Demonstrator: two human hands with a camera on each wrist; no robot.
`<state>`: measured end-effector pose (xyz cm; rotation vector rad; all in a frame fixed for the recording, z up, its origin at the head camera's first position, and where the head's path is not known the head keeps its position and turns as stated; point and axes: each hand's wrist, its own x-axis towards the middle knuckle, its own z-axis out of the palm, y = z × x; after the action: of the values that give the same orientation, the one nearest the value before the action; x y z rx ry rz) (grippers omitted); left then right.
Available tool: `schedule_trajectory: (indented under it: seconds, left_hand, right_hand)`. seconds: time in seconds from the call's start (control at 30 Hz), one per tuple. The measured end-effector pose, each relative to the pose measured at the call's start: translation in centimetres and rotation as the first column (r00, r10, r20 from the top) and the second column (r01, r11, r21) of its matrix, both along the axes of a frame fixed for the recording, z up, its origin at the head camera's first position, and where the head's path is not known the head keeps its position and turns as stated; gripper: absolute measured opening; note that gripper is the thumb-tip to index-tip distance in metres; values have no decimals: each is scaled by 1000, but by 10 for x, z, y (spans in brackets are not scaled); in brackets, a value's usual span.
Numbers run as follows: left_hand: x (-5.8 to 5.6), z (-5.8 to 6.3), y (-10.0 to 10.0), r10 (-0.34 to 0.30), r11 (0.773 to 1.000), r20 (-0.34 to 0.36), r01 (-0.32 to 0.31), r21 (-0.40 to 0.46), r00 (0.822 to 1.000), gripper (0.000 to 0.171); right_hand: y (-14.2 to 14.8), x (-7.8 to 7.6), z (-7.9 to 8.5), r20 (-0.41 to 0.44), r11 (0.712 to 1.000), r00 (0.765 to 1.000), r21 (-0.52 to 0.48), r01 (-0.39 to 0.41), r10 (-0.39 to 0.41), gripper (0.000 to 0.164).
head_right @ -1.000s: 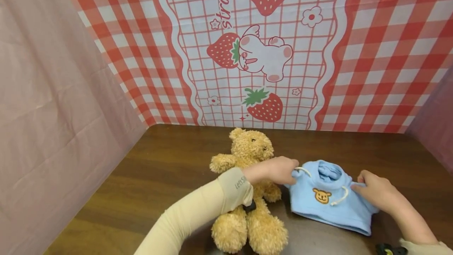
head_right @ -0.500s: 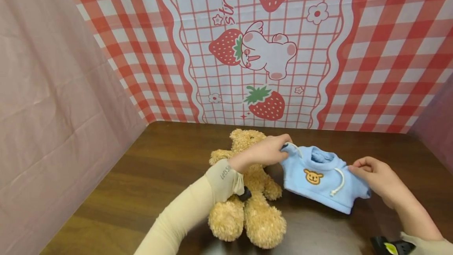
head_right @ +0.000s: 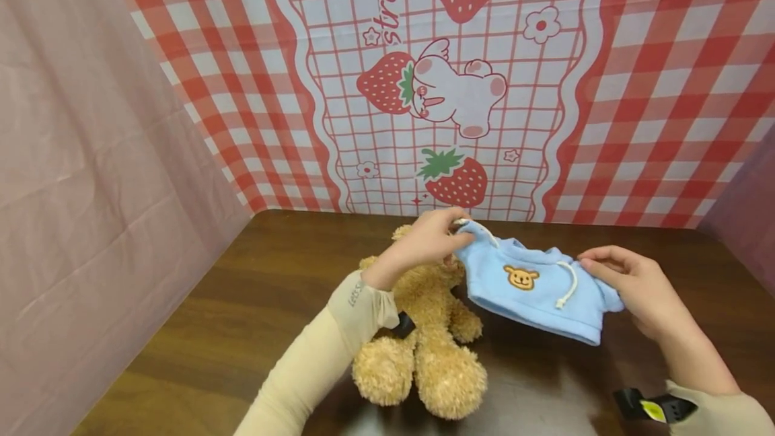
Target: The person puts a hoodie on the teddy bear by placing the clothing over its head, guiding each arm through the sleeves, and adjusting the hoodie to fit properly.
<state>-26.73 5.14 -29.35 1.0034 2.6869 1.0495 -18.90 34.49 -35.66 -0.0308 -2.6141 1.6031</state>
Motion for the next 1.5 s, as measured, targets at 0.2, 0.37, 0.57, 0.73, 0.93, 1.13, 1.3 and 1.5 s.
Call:
schedule_trajectory:
  seconds: [0.2,0.37,0.57,0.73,0.93,1.13,1.3,1.5]
  left_hand:
    - [1,10,-17,56,996,-119,-47,82,991,17]
    - [2,13,-33,66,986,-89,-52,159,994,17]
    - [4,11,-50,82,956,28,-87,279,996,13]
    - [6,9,-63,127,928,63,-141,344,990,18]
    - [6,7,-76,167,900,47,-172,401,985,22]
    - [-3,0,-90,158,807,83,-177,564,984,19]
    - [-9,-9,-97,161,727,161,-227,648,974,21]
    - [-16,-22,-101,207,710,240,-314,630,948,23]
  right_hand:
    - [0,-5,8,-20,972,993,-201,-120,119,25]
    - [-15,-8,14,-6,991,995,-97,-95,95,27]
    - [-34,-8,21,-21,992,996,100,-83,85,65]
    - [-43,-10,27,-67,995,996,87,-56,62,63]
    - [-51,-18,20,-199,898,963,-366,-244,181,41]
    - [-68,-28,18,-307,801,916,-462,-381,258,45]
    - [-81,-40,13,-364,780,890,-458,-427,273,48]
    - [-93,-52,-5,-295,812,925,-461,-356,238,35]
